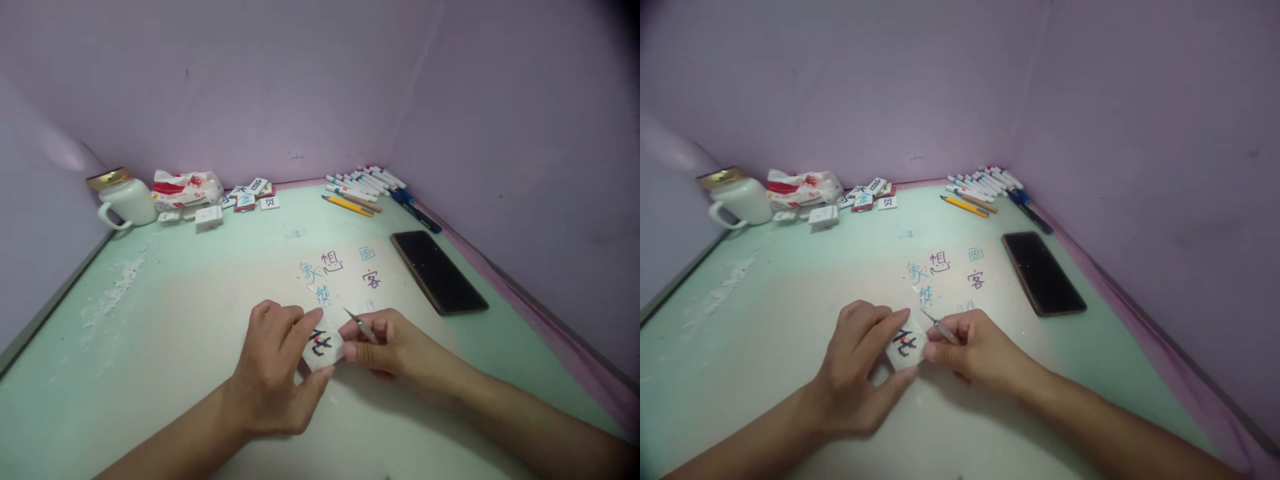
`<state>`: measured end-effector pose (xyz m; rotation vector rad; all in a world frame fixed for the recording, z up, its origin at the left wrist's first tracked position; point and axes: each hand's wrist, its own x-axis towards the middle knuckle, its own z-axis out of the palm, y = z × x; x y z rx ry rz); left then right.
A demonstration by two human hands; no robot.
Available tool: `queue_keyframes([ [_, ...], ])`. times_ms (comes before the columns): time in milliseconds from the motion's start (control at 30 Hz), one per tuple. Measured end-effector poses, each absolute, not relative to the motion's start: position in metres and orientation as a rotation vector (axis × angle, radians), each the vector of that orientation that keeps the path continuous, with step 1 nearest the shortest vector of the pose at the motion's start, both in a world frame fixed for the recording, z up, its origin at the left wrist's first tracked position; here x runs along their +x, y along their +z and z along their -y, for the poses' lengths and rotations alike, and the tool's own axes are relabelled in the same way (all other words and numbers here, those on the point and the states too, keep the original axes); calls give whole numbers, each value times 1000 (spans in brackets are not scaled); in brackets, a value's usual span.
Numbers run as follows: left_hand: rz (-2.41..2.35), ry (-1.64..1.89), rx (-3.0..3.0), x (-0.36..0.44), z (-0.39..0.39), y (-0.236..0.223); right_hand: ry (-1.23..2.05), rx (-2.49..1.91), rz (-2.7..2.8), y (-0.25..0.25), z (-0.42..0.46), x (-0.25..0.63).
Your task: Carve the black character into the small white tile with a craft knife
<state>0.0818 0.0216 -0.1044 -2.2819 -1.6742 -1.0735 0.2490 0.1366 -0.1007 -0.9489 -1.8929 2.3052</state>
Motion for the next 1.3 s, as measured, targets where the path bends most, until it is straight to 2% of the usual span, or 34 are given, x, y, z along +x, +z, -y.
queue_keyframes([
  [167, 1711, -989, -2401, 82, -20, -104, 2161, -986, 2079, -107, -137, 250],
  [333, 1919, -871, -2463, 80, -20, -108, 1369, -1001, 2429, -109, -142, 257],
  [600, 2137, -769, -2364, 89, -14, -111, 921, -783, 2636, -98, -144, 267],
  [900, 2183, -741, -2311, 91, -8, -115, 601, -571, 2661, -104, -141, 268],
  [1100, 2193, -741, -2328, 90, -9, -114, 234, -417, 2621, -109, -139, 269],
  [1300, 2204, -753, -2311, 90, -9, -115, 313, -415, 2629, -109, -140, 270],
])
